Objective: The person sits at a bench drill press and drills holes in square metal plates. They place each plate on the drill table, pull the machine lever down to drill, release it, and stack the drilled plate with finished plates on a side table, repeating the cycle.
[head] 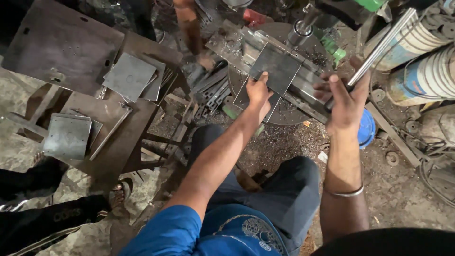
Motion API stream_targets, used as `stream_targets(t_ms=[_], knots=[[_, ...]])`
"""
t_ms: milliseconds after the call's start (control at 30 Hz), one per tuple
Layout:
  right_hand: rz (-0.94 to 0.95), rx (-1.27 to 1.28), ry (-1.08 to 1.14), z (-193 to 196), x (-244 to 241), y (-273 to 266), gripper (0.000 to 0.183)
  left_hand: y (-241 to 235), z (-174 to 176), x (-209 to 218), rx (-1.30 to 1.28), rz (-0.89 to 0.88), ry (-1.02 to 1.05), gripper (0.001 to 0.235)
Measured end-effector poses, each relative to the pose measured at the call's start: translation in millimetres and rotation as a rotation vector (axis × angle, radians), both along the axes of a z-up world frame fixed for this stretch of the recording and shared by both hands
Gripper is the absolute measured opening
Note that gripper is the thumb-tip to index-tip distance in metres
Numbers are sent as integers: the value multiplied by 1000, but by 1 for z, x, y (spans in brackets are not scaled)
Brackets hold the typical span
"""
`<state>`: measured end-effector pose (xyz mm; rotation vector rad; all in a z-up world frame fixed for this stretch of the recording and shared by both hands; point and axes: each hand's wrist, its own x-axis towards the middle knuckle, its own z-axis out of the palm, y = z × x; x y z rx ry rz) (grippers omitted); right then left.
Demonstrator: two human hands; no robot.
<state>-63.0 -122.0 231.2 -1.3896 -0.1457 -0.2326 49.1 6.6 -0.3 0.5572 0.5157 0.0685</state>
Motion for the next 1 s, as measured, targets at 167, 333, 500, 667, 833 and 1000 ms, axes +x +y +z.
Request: stream_targets(t_ms=[167,333,500,667,833,1000], knots=[[35,62,75,5,1,-1,53,0,2,-1,21,-15,45,27],[-10,61,88,-16,14,-8,35,2,9,-8,7,-2,18,27],[-227,-126,-29,-44,41,-15,19,-1,2,-4,50,8,-10,26],[-293,-167,-111,-64,57,-23,16,-5,-18,7,114,14,27,27],[-337,-218,-135,-68,63,-26,13,-7,-23,9,176,6,72,26],[-325,-279,-206,-73,70,-33,12,-3,-10,6,174,-3,110,28]])
